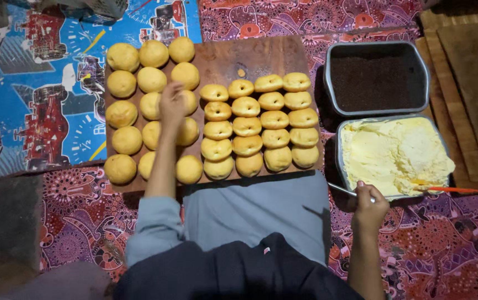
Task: The person uses a small metal tool to poke holes in round baked buns and then fills them with a dark paste from a piping bag. The buns are arranged on a wooden board, and the person works one at a time, placing each filled bun back in its spot.
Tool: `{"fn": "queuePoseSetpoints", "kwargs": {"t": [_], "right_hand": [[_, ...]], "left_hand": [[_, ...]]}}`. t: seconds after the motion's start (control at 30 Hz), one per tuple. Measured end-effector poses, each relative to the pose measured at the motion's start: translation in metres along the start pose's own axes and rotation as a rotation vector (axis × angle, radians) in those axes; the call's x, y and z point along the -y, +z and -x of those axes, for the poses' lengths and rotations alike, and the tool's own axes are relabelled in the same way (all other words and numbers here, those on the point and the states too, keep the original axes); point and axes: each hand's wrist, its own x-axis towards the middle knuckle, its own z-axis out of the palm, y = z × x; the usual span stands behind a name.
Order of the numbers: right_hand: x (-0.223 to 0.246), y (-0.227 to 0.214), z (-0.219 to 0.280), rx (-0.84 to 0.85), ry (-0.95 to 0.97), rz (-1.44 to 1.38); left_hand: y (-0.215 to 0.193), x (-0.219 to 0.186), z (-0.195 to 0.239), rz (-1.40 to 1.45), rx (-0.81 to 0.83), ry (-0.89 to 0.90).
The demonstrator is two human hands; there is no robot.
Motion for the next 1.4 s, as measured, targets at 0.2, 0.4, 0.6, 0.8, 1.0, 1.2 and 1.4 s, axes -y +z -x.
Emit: {"fn": "queuePoseSetpoints", "kwargs": {"t": [0.2,0.4,0.6,0.8,1.0,1.2,1.4], "right_hand": [[-0.017,-0.025,-0.001,-0.034,-0.012,-0.021],[-0.031,-0.031,0.005,-0.008,-0.019,-0.003],[-0.037,-0.004,0.013,0.086,-0.006,-0.034],[-0.022,0.014,0.023,0.147,0.008,-0.058],[-0.012,0.021,0.038,0.169,0.021,-0.030],[-0.015,0.019,0.043,0.211,0.010,-0.039],[-0.030,0.016,0.047,0.232,-0.003,-0.039]], "left_hand": [[-0.193,0.012,0.043,-0.766,-0.505,-0.620],[-0.216,0.017,0.057,-0.663,0.097,-0.818],[-0.218,0.007,0.066,-0.568,0.148,-0.701],[-0.178,0.002,0.071,-0.414,0.181,-0.690],[-0.148,-0.013,0.084,-0.233,0.183,-0.692],[-0.132,-0.068,0.089,-0.233,0.090,-0.636],[-0.026,-0.172,0.141,-0.842,0.054,-0.116]]}}
